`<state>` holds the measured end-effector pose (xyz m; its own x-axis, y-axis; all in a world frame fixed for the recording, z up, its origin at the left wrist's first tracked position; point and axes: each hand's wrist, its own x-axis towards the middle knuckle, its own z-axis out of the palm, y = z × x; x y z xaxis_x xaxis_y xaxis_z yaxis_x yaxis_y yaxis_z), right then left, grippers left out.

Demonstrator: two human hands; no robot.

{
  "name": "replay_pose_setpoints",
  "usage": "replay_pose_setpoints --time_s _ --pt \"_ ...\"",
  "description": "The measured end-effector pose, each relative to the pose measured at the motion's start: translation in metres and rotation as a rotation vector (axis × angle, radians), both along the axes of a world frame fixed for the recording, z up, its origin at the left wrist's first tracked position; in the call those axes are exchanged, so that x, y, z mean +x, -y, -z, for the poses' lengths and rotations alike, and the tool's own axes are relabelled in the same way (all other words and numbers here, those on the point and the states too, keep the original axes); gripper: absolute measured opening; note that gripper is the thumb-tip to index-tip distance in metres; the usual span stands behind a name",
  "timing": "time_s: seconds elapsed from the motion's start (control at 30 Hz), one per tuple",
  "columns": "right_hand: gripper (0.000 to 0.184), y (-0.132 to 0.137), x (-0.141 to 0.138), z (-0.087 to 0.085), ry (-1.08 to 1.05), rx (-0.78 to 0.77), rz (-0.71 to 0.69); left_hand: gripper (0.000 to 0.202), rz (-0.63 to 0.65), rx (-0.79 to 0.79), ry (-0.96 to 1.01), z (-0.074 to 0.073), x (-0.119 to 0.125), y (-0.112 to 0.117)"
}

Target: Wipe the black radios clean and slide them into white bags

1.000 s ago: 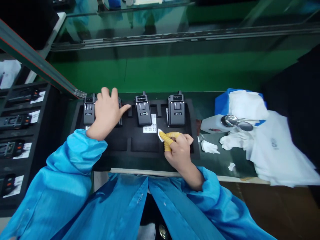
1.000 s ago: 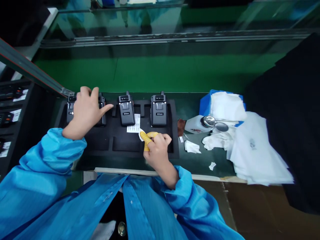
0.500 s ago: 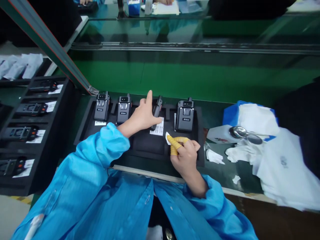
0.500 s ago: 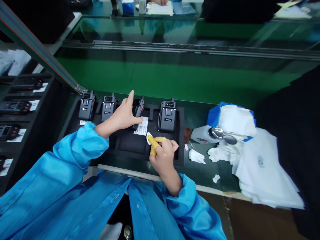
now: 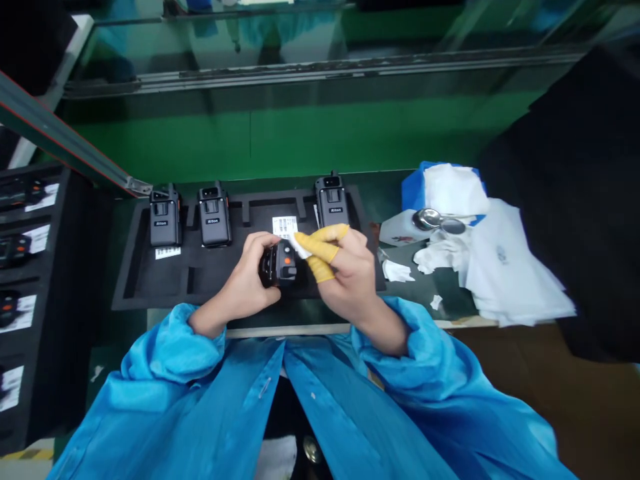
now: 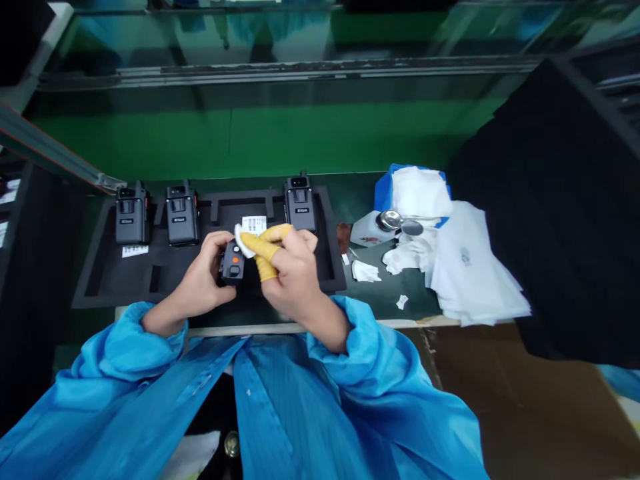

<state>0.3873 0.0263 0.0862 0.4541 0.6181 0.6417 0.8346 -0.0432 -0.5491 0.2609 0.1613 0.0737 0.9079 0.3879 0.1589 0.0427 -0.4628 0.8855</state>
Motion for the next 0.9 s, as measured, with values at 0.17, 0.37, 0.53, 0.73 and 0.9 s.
replay_pose_setpoints --time_s 0.17,0.37,0.53,0.73,0.9 --pt "0.042 -0.001 -0.017 -0.005 0.313 -0.127 -0.050 0.054 0.022 0.080 0.012 -0.007 -0.005 0.005" --pt "0.047 0.006 -0.013 -0.012 0.440 -0.153 -0.175 0.052 0.073 0.180 0.050 -0.013 -0.006 0.004" --pt "0.047 0.012 -0.001 -0.008 0.370 -0.117 -0.086 0.050 0.075 0.207 0.081 -0.013 -0.006 0.004" --pt "0.044 0.004 -0.006 -0.007 0.364 -0.138 -0.051 0.048 0.069 0.217 0.076 -0.013 -0.007 0.002" --pt "0.043 0.003 -0.014 -0.009 0.388 -0.211 -0.160 0.049 0.085 0.191 0.079 -0.012 -0.009 0.001"
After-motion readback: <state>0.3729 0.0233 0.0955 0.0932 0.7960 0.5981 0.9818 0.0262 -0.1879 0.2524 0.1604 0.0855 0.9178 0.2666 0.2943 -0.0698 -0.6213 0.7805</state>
